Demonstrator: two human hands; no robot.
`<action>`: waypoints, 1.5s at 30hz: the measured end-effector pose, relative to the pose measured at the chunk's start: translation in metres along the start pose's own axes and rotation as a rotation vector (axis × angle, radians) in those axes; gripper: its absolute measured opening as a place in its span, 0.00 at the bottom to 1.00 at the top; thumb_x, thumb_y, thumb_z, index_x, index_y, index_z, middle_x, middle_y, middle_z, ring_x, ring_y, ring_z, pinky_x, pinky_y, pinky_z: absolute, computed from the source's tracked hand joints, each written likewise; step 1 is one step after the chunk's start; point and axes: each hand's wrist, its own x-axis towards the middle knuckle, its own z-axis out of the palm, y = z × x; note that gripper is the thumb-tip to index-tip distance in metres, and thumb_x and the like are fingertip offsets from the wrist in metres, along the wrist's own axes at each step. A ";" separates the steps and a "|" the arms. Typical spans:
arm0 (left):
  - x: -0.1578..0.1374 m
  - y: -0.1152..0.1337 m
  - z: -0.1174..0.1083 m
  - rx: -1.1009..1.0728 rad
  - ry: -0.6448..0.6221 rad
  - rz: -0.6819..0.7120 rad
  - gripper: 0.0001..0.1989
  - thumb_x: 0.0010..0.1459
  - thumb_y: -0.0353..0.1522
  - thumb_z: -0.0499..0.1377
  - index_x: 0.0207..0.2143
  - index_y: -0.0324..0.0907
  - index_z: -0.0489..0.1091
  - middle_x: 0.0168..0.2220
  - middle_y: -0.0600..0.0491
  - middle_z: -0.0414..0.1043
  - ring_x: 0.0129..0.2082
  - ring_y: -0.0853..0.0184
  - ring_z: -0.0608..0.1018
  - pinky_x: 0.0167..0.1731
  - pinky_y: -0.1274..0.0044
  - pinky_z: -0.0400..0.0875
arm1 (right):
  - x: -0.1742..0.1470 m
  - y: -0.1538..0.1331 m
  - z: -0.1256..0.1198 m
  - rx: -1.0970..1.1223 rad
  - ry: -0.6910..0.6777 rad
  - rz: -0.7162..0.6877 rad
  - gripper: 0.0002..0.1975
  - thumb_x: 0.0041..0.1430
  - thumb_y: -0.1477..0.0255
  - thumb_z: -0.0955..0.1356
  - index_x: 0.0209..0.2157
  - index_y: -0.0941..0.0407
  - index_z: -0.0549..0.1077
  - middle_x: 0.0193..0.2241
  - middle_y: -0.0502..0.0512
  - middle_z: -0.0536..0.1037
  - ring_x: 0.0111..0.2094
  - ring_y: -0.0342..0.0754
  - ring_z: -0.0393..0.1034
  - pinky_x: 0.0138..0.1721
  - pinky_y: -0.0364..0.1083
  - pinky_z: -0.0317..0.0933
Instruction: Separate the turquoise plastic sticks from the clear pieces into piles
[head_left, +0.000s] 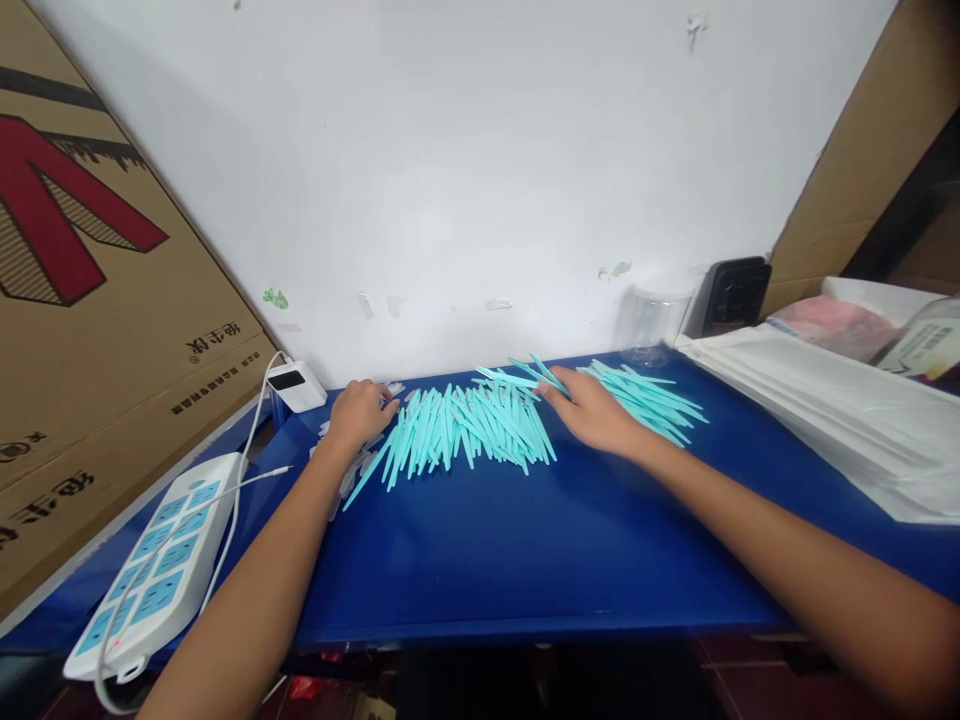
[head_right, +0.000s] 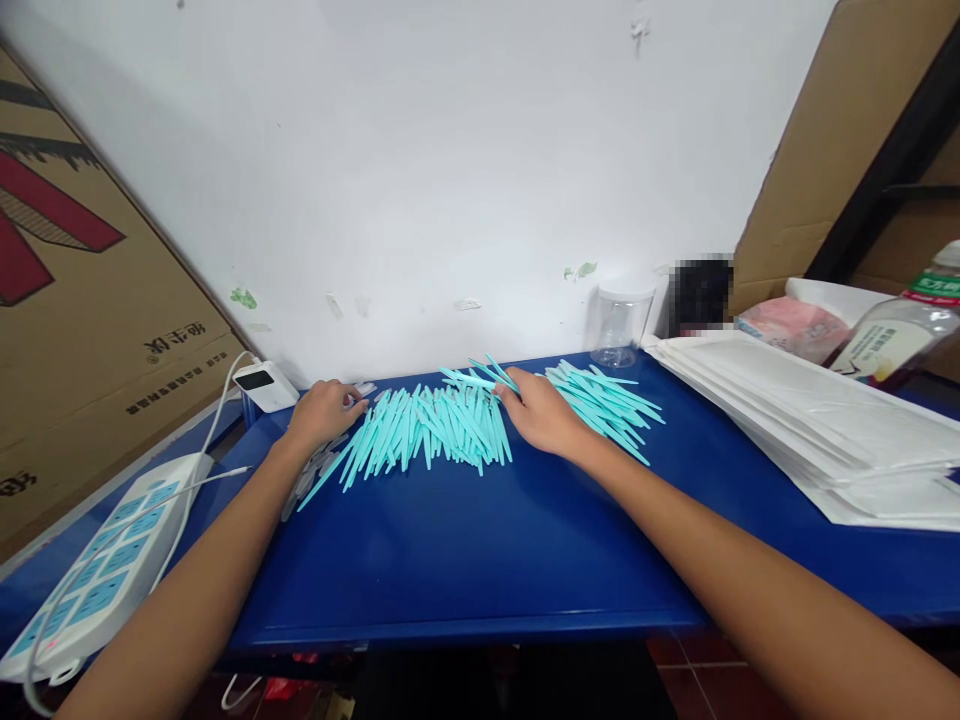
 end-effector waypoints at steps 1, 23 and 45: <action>0.000 0.000 -0.001 -0.004 -0.002 -0.022 0.19 0.64 0.45 0.57 0.42 0.42 0.80 0.43 0.41 0.80 0.48 0.47 0.78 0.44 0.65 0.72 | 0.000 0.000 0.000 0.002 0.003 0.000 0.15 0.73 0.62 0.60 0.31 0.52 0.61 0.27 0.52 0.72 0.30 0.51 0.66 0.33 0.48 0.52; 0.007 -0.023 0.007 -0.188 -0.141 0.054 0.11 0.64 0.40 0.59 0.40 0.43 0.76 0.43 0.43 0.79 0.41 0.54 0.80 0.38 0.71 0.70 | -0.002 -0.003 0.000 0.006 -0.001 -0.009 0.16 0.73 0.61 0.59 0.29 0.51 0.56 0.25 0.50 0.67 0.28 0.50 0.62 0.31 0.48 0.49; -0.002 0.034 -0.013 -1.250 0.050 0.001 0.26 0.56 0.49 0.69 0.46 0.38 0.76 0.42 0.42 0.83 0.41 0.58 0.81 0.38 0.72 0.73 | -0.006 -0.022 -0.009 0.197 -0.076 -0.019 0.20 0.70 0.54 0.61 0.30 0.54 0.66 0.25 0.49 0.67 0.28 0.47 0.62 0.32 0.46 0.55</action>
